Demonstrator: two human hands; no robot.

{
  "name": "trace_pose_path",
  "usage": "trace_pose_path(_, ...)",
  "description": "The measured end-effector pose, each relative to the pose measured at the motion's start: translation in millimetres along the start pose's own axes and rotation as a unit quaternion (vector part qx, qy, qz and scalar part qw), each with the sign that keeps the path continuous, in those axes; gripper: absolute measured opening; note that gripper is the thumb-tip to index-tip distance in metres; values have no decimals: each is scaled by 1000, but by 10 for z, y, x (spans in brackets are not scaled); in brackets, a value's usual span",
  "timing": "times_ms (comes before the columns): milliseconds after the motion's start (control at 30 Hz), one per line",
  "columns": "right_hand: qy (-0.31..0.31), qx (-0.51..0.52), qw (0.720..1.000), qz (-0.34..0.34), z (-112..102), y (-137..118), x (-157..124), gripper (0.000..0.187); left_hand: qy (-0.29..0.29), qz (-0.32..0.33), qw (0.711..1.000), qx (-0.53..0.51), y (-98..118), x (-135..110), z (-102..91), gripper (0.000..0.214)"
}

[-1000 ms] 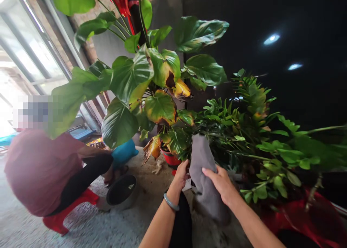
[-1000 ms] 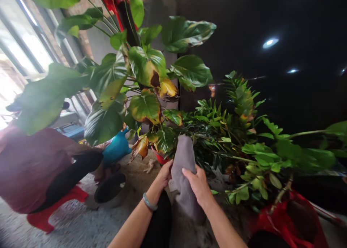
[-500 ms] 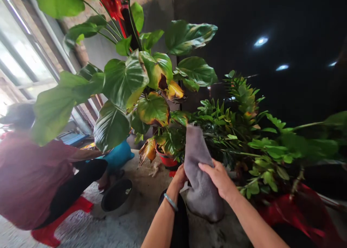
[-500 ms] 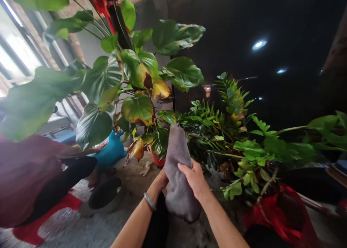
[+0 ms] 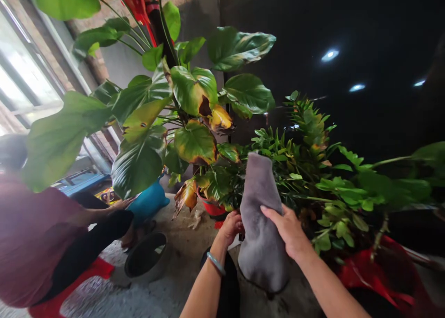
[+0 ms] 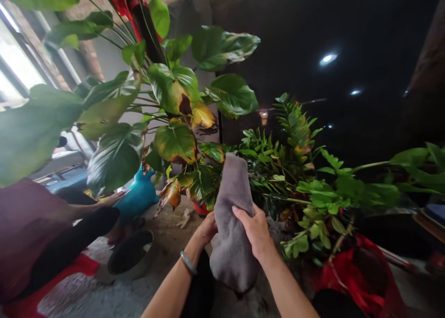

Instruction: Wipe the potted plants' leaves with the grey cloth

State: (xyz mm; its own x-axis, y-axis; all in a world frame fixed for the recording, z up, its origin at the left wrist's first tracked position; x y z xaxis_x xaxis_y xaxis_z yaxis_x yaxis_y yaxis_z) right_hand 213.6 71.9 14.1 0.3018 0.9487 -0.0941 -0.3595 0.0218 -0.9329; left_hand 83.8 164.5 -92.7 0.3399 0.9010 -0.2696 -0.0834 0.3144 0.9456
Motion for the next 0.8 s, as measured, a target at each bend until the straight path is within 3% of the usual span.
trace_pose_path(100,10,-33,997,76,-48,482,-122,41,-28,17,999,-11,53,-16,77,33)
trace_pose_path(167,-2,-63,993,97,-67,622,-291,39,-35,12,999,-9,53,-14,83,36)
trace_pose_path(233,-23,-64,994,90,-60,521,-407,39,-23,5,1000,-2,38,-6,43,35)
trace_pose_path(333,-37,-27,998,41,-48,73,-335,39,-17,16,1000,2,40,6,-6,35)
trace_pose_path(433,33,9,999,-25,-194,-271,-65,36,-23,9,1000,0,11,18,-8,38)
trace_pose_path(500,86,30,996,-11,-340,-186,62,36,-17,-5,1000,-5,-32,26,-7,43)
trace_pose_path(567,117,29,992,38,-488,97,66,36,-7,-18,1000,-6,-80,15,-39,45)
trace_pose_path(633,130,1,988,77,-660,407,-41,36,44,-23,999,4,-80,-63,-227,41)
trace_pose_path(700,132,-30,986,99,-838,630,-181,36,160,13,987,23,102,-299,-636,36)
trace_pose_path(767,130,-46,984,116,-974,734,-287,37,330,120,935,52,579,-803,-1176,37)
trace_pose_path(800,132,-47,982,125,-1014,747,-319,38,414,205,884,72,926,-1162,-1405,41)
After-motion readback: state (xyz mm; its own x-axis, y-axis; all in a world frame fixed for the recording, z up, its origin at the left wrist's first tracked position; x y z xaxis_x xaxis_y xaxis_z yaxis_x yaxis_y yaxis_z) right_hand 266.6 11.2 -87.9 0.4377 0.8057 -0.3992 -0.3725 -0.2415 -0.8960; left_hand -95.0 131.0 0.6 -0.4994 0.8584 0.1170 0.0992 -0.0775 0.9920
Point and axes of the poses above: each hand's wrist, its own x-axis towards the middle knuckle, its own z-axis out of the palm, y = z × x, the point moved 8 cm from there along x, towards the middle knuckle, and after that the axes turned 9 degrees about x, right-handed, at the moved point
